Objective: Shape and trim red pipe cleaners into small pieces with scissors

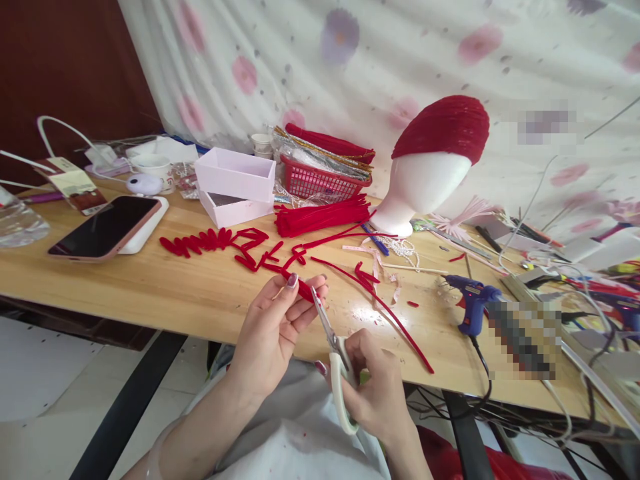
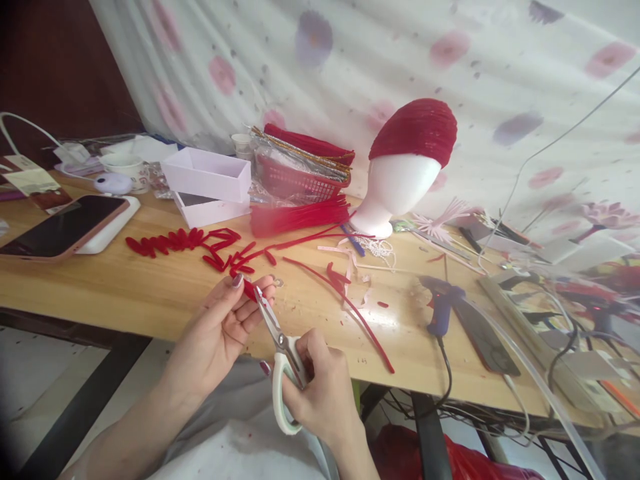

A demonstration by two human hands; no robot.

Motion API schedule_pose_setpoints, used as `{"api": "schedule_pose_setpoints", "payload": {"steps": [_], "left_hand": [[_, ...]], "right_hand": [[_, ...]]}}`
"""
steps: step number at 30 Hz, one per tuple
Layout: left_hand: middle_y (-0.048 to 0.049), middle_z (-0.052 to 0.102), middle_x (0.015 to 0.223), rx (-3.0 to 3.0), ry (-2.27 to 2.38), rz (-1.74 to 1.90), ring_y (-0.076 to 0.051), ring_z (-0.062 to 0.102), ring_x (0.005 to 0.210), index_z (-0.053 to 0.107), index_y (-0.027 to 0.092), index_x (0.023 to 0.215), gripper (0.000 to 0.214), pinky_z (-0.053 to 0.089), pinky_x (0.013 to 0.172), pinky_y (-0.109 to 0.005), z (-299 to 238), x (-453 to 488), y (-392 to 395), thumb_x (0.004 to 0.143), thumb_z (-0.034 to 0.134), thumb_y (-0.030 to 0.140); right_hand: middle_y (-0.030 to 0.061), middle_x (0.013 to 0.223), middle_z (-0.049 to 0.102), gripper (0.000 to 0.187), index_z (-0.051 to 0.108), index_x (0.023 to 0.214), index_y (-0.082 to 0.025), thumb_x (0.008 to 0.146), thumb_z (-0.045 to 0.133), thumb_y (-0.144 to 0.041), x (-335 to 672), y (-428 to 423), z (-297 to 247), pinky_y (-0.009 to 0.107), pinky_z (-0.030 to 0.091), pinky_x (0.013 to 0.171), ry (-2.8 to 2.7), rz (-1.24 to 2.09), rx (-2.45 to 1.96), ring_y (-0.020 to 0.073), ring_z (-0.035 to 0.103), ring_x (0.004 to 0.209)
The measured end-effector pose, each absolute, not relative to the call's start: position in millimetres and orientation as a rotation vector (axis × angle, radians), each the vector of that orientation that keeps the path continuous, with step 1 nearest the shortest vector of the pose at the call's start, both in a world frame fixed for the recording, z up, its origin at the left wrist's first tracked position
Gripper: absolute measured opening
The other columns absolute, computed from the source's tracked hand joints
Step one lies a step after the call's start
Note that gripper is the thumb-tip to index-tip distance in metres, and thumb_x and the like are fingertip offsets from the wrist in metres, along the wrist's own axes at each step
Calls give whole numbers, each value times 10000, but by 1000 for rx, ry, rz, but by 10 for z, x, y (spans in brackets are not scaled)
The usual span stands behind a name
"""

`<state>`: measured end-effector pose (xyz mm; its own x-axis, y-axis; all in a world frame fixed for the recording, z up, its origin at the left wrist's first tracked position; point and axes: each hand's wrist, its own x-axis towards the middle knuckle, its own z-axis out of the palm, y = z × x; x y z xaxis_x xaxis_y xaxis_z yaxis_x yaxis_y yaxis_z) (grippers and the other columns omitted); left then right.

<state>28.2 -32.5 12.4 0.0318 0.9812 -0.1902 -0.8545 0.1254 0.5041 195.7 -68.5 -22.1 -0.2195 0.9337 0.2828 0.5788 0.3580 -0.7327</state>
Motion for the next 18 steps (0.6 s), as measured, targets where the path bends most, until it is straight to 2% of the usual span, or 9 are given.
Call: {"api": "schedule_pose_setpoints", "payload": {"steps": [10, 18], "left_hand": [[-55, 798, 874, 352, 628, 1412, -176, 761, 858, 621, 173, 833, 155, 595, 732, -215, 178, 246, -327, 784, 764, 209], [-74, 798, 864, 409, 675, 1428, -198, 753, 917, 621, 165, 828, 207, 584, 799, -255, 189, 241, -318, 751, 795, 246]], "right_hand": [[-99, 561, 362, 329, 373, 727, -232, 743, 702, -240, 1947, -661, -127, 191, 265, 423, -1862, 799, -1297, 78, 331, 463], [-94, 559, 376, 319, 357, 731, -238, 761, 674, -243, 1981, -684, -155, 205, 271, 436, -1929, 719, -1346, 85, 335, 463]]}}
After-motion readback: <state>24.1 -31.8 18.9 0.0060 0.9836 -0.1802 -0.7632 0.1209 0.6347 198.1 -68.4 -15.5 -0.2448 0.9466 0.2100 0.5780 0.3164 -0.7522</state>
